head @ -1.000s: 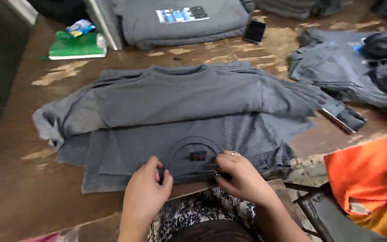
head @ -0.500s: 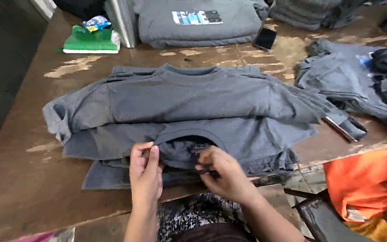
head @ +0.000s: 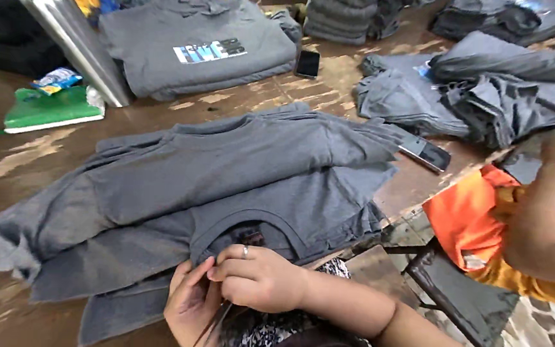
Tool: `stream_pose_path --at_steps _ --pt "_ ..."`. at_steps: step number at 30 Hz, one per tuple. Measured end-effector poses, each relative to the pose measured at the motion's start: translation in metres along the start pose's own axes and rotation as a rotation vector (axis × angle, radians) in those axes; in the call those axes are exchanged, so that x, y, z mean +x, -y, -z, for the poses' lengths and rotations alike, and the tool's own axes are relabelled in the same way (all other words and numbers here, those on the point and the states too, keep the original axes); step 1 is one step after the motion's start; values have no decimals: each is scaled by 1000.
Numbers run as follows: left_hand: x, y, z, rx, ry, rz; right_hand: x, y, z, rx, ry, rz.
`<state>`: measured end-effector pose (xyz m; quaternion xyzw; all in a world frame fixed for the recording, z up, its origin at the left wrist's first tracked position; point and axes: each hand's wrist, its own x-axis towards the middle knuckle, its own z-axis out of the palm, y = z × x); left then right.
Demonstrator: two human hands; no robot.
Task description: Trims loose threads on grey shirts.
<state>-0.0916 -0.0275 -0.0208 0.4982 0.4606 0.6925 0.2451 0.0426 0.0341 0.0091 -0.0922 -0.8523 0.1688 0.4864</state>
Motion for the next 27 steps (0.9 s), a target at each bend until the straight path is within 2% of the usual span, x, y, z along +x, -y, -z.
stream_pose_path --at_steps 3,6,9,11,15,19,23,25,27 --pt "-4 6 0 101 -41 -89 -5 7 -1 51 -41 -12" --pt "-6 9 3 103 -59 -68 -10 8 -1 112 -81 -118" --pt "-7 5 5 24 -89 56 -17 3 6 -77 40 -346" --pt "-6 1 3 -109 -127 118 -23 -1 11 -180 162 -423" --pt "-7 -1 3 -279 -125 150 -28 -1 13 -248 270 -410" --pt "-8 -3 0 -170 -82 73 -22 0 3 -301 237 -390" --pt "-9 -3 0 -139 -80 67 -19 0 -5 -348 261 -391" --pt "-8 -3 2 -126 -94 79 -15 0 -1 -262 266 -410" --pt "-7 -3 6 -63 -112 54 -12 0 1 -48 182 -458"
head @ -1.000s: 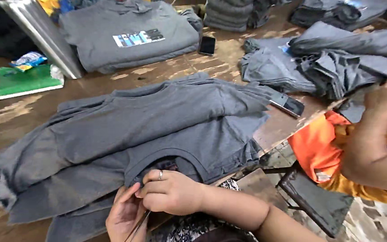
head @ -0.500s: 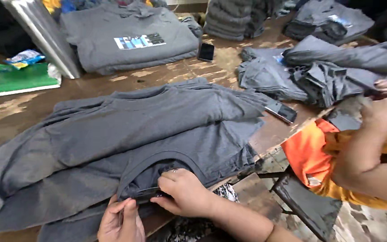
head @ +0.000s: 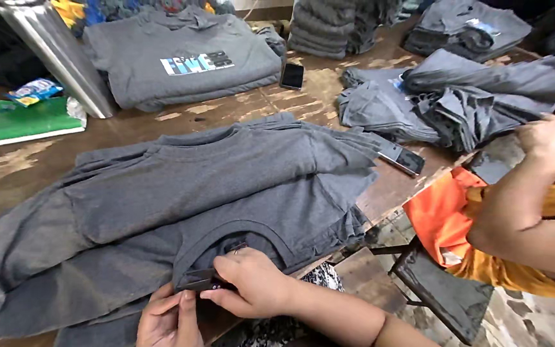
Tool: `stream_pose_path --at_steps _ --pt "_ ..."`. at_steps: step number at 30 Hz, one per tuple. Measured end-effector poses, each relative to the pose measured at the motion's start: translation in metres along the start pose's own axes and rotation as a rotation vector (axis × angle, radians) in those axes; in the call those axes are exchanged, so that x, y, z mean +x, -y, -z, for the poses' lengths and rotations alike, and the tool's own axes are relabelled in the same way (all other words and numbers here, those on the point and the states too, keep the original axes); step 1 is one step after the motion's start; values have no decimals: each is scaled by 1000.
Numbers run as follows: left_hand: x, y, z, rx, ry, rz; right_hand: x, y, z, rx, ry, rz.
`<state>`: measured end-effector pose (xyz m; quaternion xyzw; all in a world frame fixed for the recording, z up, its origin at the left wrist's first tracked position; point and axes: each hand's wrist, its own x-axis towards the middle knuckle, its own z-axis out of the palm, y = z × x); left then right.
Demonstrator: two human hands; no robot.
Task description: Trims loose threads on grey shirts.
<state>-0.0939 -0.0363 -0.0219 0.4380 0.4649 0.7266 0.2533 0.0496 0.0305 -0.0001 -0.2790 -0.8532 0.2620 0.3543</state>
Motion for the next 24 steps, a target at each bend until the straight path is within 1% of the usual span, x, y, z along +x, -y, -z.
stream_pose_path --at_steps 2,3,5,6,7,9,10,11,12,14,16,19,21,24 --pt "0 -5 6 159 44 -90 3 -1 -4 252 -73 8" --pt "-1 -9 10 248 92 -150 5 -1 -7 379 -89 25" --pt "-1 -19 22 374 267 -260 8 0 -12 602 -64 41" --pt "0 -27 29 402 395 -268 9 0 -13 682 -42 38" --pt "3 -37 35 413 541 -226 10 1 -14 716 -50 27" --pt "11 -54 45 488 839 -68 10 2 -18 692 -168 -45" --pt "14 -56 48 555 913 -13 10 0 -19 694 -230 -109" --pt "16 -56 48 630 906 15 9 -3 -20 732 -278 -168" --pt "15 -53 46 711 822 9 8 -6 -20 784 -304 -219" --pt "15 -42 32 881 601 -50 6 -8 -18 857 -308 -280" --pt "15 -31 16 982 477 -86 4 -8 -17 881 -291 -314" --pt "16 -20 -1 1082 379 -175 2 -12 -18 933 -276 -301" --pt "18 -16 -3 1101 347 -244 2 -14 -19 936 -274 -289" --pt "20 -15 4 992 377 -275 2 -13 -19 918 -284 -294"
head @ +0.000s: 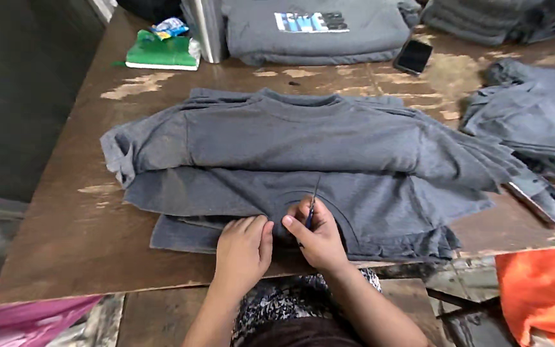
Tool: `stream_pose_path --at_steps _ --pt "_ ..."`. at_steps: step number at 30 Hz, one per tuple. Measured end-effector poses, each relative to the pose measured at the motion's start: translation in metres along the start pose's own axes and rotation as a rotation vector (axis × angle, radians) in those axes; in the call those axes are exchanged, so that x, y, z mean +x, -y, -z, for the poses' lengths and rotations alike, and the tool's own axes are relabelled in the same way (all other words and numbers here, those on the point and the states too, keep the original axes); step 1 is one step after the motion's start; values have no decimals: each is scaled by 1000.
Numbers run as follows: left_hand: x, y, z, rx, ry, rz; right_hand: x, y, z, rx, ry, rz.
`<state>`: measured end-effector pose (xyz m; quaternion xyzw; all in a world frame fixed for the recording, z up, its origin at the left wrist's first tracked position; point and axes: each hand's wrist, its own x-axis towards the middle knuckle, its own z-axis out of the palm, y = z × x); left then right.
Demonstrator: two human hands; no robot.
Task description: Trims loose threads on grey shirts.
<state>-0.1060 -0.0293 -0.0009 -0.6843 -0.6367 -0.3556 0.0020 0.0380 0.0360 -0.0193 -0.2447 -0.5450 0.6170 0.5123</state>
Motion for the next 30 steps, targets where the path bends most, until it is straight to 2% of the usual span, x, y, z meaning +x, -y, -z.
stream_pose_path --at_steps 2,4,7,10,13,16,18,20,23,24,26,28,30 --pt "-6 1 0 -104 6 11 -1 2 1 -57 22 22" --pt "-12 3 -2 -205 -15 35 -4 5 9 -210 118 66" --pt "-20 7 4 -338 -38 38 -9 16 26 -542 301 149" --pt "-26 5 10 -332 -34 41 -19 28 31 -945 410 232" --pt "-28 3 13 -198 -52 44 -24 26 20 -1180 374 328" --pt "-27 -2 15 -49 -69 57 -25 20 7 -1309 327 334" --pt "-27 -1 16 -63 -52 52 -25 17 3 -1345 303 322" --pt "-28 8 24 -190 72 -7 -23 20 5 -1300 302 314" --pt "-27 25 56 -314 498 -97 -23 41 35 -1122 292 269" --pt "-26 29 63 -334 557 -94 -25 52 52 -1104 277 253" --pt "-25 35 70 -372 520 -78 -29 75 92 -1140 249 189" --pt "-24 37 66 -390 430 -82 -34 100 130 -1218 229 37" --pt "-23 30 55 -328 356 -99 -40 107 163 -1317 153 -54"
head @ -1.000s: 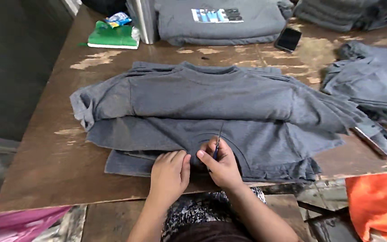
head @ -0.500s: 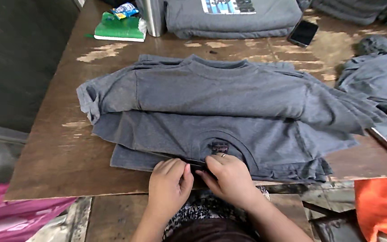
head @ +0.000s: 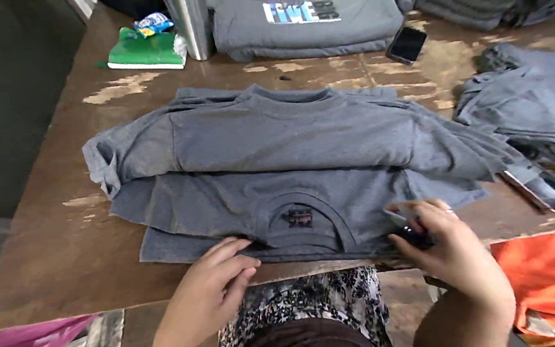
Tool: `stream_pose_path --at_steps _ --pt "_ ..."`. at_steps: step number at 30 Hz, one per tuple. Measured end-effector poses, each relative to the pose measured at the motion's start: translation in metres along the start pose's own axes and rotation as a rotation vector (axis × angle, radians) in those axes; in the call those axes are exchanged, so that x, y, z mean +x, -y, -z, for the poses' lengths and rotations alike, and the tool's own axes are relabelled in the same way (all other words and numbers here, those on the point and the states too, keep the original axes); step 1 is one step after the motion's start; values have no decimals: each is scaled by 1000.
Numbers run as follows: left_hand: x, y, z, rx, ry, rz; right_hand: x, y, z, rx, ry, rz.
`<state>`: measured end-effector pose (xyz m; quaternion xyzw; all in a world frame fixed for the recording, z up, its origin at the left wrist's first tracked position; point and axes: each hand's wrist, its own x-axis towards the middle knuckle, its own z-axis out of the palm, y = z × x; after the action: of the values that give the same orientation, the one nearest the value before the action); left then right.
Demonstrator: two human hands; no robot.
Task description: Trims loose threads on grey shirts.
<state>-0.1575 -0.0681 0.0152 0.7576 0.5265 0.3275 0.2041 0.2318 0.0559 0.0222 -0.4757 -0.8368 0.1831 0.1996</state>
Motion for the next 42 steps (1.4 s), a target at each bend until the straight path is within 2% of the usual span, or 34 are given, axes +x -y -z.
stream_pose_path --at_steps 2,5,7,9,11,13,14,17,19,21,22,24,26,29,31,32,34,37,40,42 --pt "10 -3 -8 124 -2 -10 -3 -25 -5 -56 -140 2" --pt "45 -1 3 302 -16 -35 15 -41 12 138 -304 76" --pt "80 11 25 405 -48 -27 45 -43 32 130 -424 53" --pt "122 33 42 462 8 36 88 -47 41 45 -493 25" --pt "153 73 42 460 56 88 128 -60 33 -48 -457 -67" --pt "160 100 31 456 26 83 148 -73 15 -101 -324 -199" --pt "157 98 27 442 -10 66 147 -75 10 -127 -319 -213" --pt "139 57 12 367 -95 -40 112 -60 9 -197 -485 -104" --pt "121 21 -16 307 39 -40 71 -47 0 -99 -396 -59" --pt "105 -16 -59 236 273 -20 37 -26 -11 170 -205 -82" --pt "99 -31 -81 236 317 -69 24 -22 -20 265 -137 -94" --pt "93 -53 -121 256 267 -141 3 -24 -42 286 -202 -37" --pt "94 -65 -141 129 158 -106 -11 -18 -47 345 -243 -4" --pt "100 -67 -143 -453 -67 -5 -19 -4 -52 476 -349 22" --pt "106 -64 -133 -784 -56 24 -19 4 -59 525 -443 98" --pt "108 -63 -129 -864 -34 37 -17 9 -63 538 -478 151" --pt "111 -62 -124 -913 -16 43 -10 18 -70 498 -538 249" --pt "112 -63 -125 -851 -30 0 5 29 -78 373 -666 344" --pt "111 -63 -126 -713 -55 -50 14 36 -76 279 -722 352" --pt "111 -62 -126 -654 -64 -60 14 39 -76 279 -686 319"
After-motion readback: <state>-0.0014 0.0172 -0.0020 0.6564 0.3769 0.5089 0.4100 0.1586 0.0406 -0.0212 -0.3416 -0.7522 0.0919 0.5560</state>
